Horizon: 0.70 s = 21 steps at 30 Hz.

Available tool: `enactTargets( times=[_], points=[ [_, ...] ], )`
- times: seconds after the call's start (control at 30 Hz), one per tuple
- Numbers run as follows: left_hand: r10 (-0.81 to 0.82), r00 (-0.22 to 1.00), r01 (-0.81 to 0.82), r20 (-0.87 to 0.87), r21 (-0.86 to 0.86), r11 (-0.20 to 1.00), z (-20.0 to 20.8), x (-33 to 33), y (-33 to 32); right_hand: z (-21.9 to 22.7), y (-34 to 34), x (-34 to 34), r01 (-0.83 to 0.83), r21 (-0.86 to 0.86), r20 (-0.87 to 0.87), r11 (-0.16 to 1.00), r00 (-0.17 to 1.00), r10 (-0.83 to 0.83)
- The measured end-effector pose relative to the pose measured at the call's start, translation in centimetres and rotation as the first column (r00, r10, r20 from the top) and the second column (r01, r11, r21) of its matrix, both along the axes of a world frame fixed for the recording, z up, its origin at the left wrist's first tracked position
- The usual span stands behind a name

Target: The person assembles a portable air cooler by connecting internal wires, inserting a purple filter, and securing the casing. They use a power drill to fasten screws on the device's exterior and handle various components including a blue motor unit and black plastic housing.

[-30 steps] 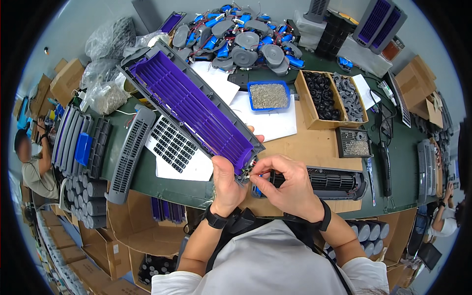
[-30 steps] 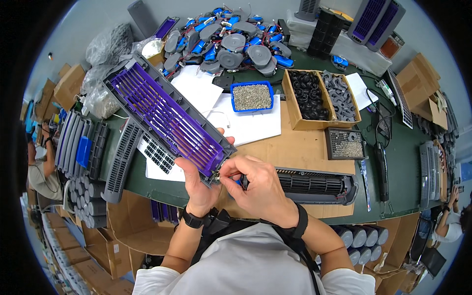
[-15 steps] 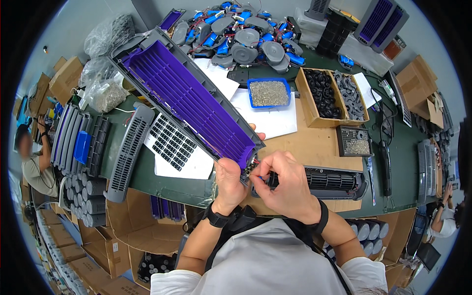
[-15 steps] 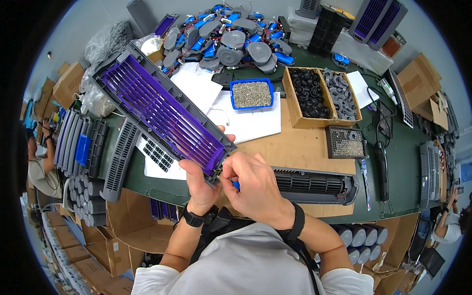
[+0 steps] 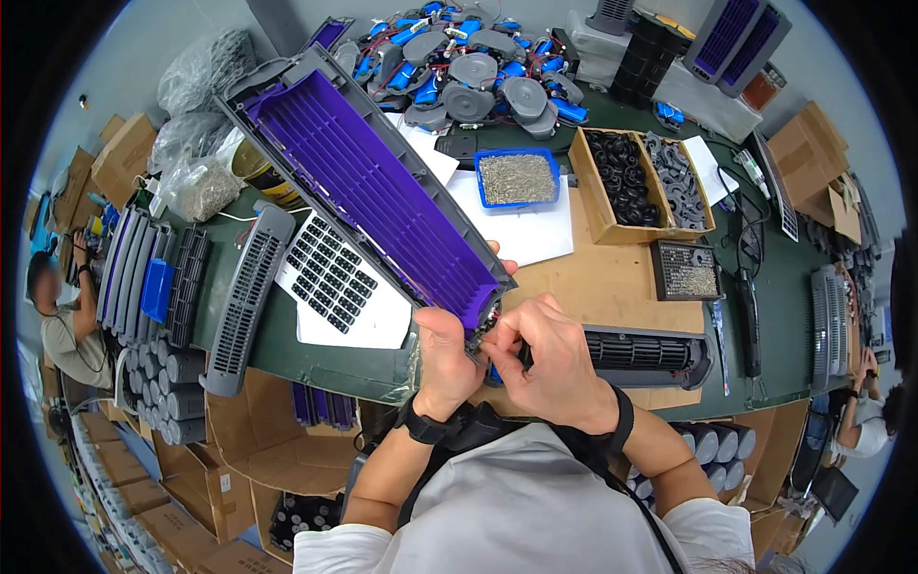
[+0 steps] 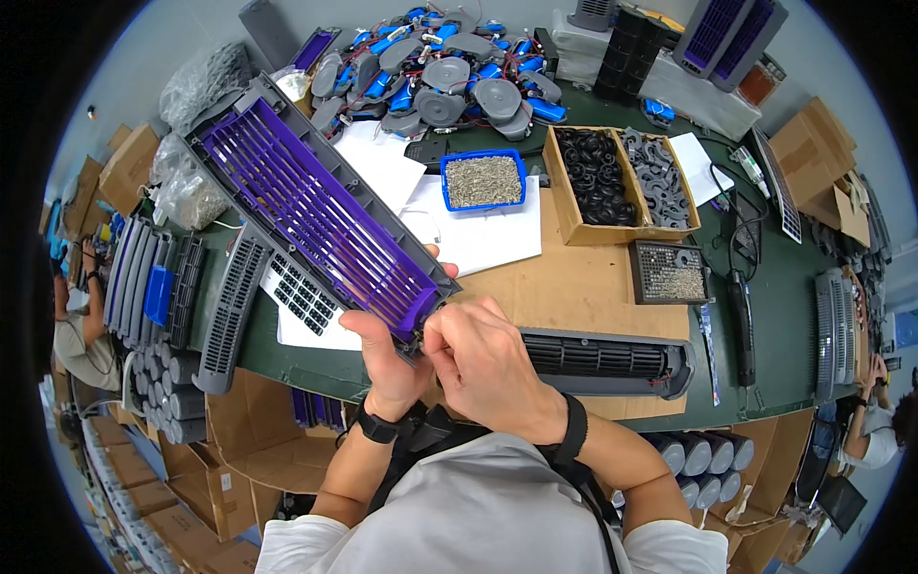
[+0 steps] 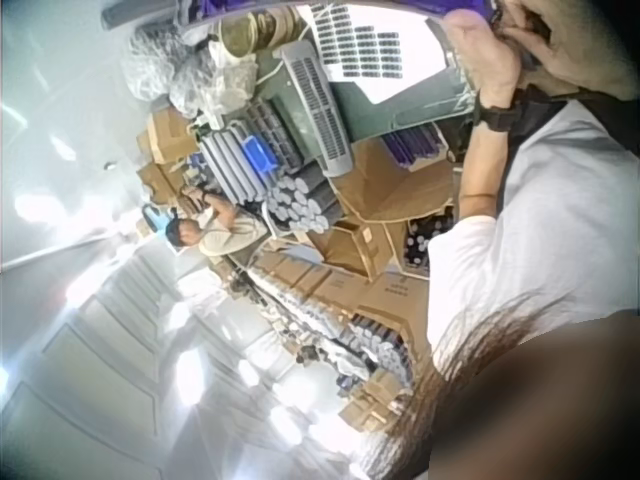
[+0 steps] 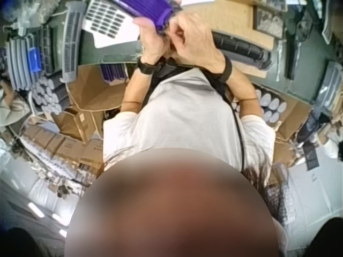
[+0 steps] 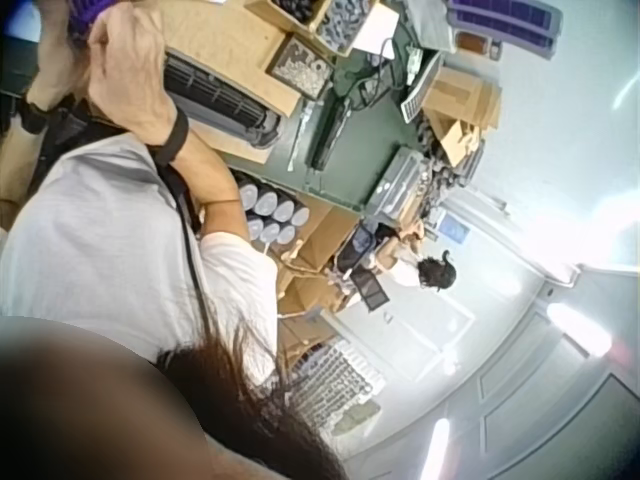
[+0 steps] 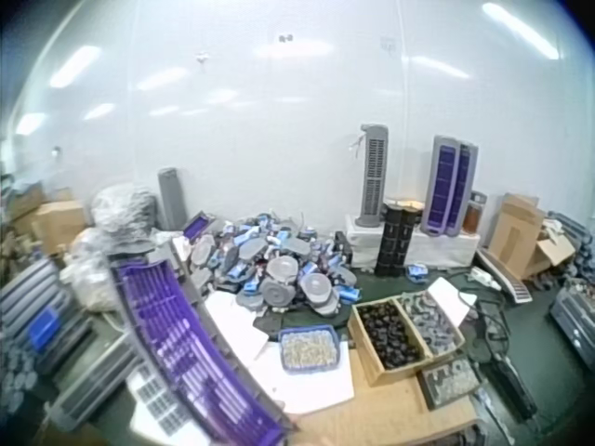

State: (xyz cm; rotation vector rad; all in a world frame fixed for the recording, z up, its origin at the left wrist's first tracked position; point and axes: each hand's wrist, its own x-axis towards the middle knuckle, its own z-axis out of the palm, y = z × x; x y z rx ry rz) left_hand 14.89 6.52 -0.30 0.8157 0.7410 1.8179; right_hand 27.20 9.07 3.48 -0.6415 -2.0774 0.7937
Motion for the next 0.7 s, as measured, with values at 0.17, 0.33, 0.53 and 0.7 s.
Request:
enactTargets(
  times=[0.17, 0.33, 0.53, 0.7],
  points=[
    [0.000, 1.000, 0.000, -0.021, 0.012, 1.000, 0.1, -0.3, 0.0, 0.1, 0.1, -0.1, 0.005, 0.011, 0.013, 1.000, 1.000, -0.005],
    [0.023, 0.992, -0.021, -0.128, 0.017, 1.000, -0.9, -0.1, 0.2, -0.3, 0.0, -0.4, 0.020, 0.052, 0.053, 0.998, 0.998, -0.023],
    [0.007, 0.993, 0.001, -0.114, 0.067, 0.998, -0.4, -0.1, 0.5, 0.5, 0.4, 1.0, 0.000, -0.148, 0.035, 0.989, 0.999, 0.006],
    [0.061, 0.854, -0.066, -0.517, 0.010, 0.998, 1.7, -1.7, -0.2, 6.0, 2.7, 7.7, 0.193, 0.031, -0.120, 0.981, 0.975, -0.188]
  ],
)
